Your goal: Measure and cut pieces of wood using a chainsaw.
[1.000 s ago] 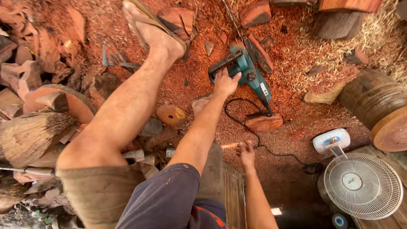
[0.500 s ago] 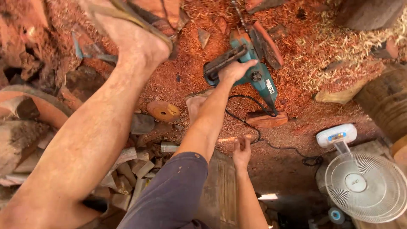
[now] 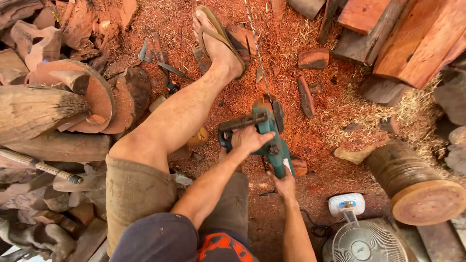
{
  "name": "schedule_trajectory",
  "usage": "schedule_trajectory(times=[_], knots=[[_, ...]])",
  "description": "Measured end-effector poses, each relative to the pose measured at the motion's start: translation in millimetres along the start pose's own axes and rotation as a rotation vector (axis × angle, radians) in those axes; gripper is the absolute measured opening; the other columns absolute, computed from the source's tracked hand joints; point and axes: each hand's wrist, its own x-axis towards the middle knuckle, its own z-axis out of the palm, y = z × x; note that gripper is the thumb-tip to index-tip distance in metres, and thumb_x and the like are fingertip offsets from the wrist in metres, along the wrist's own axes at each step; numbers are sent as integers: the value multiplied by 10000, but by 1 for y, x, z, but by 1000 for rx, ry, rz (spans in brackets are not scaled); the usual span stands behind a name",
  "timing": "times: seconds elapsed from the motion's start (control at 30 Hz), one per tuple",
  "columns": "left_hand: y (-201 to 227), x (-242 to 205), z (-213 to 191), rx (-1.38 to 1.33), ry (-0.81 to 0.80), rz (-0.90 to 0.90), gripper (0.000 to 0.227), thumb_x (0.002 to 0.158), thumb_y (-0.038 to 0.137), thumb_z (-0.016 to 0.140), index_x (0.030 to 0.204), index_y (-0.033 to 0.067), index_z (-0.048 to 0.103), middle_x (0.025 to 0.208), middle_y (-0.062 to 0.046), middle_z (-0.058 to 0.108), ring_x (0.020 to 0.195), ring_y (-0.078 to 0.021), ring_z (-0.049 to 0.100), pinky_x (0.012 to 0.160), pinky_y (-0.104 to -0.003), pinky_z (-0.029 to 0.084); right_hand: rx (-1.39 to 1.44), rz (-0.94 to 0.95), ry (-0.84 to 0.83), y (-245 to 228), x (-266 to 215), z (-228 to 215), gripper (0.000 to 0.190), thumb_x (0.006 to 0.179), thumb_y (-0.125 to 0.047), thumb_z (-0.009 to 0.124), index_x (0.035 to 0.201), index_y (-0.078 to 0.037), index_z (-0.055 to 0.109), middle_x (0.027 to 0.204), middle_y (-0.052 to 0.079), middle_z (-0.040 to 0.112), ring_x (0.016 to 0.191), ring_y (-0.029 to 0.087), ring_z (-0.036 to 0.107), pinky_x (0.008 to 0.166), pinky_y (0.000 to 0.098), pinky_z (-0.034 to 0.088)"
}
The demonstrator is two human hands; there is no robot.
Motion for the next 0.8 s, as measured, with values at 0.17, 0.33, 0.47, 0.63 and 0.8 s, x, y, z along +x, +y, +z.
schedule_trajectory(times=[0.17, 0.33, 0.47, 0.63, 0.8], knots=[[-14, 33, -30, -132, 38, -63, 770, 718, 836, 607, 921, 101, 717, 812, -82, 725, 692, -243, 732, 616, -406, 610, 18, -79, -10, -36, 23, 12, 928, 710, -560, 869, 1437, -84, 544, 1180, 226, 718, 1073, 352, 720, 946, 465, 552], [-22, 32, -52, 0, 73, -73, 794, 751, 858, 599, 797, 80, 752, 722, -94, 711, 656, -260, 706, 628, -442, 549, 112, -189, 9, -56, 30, 26, 740, 724, -518, 850, 1279, -67, 659, 1084, 202, 752, 1007, 355, 733, 888, 473, 561], [-27, 30, -55, -70, 116, -83, 754, 700, 819, 645, 765, 77, 757, 685, -107, 707, 642, -287, 711, 631, -453, 554, 117, -218, 47, -60, 30, 33, 619, 727, -459, 855, 1155, -45, 684, 1022, 217, 756, 966, 382, 726, 862, 479, 550], [-28, 32, -56, -89, 104, -99, 746, 684, 796, 690, 718, 54, 759, 680, -122, 709, 662, -300, 709, 660, -464, 550, 110, -164, 62, -62, 27, 34, 525, 764, -411, 839, 1121, -54, 695, 985, 230, 749, 953, 406, 713, 862, 480, 545], [-27, 40, -59, -64, 227, -6, 731, 682, 779, 718, 706, 50, 754, 725, -136, 716, 702, -324, 700, 675, -475, 542, 94, -180, 73, -71, 28, 30, 502, 766, -391, 832, 1117, -57, 697, 978, 220, 750, 958, 411, 714, 851, 491, 550]])
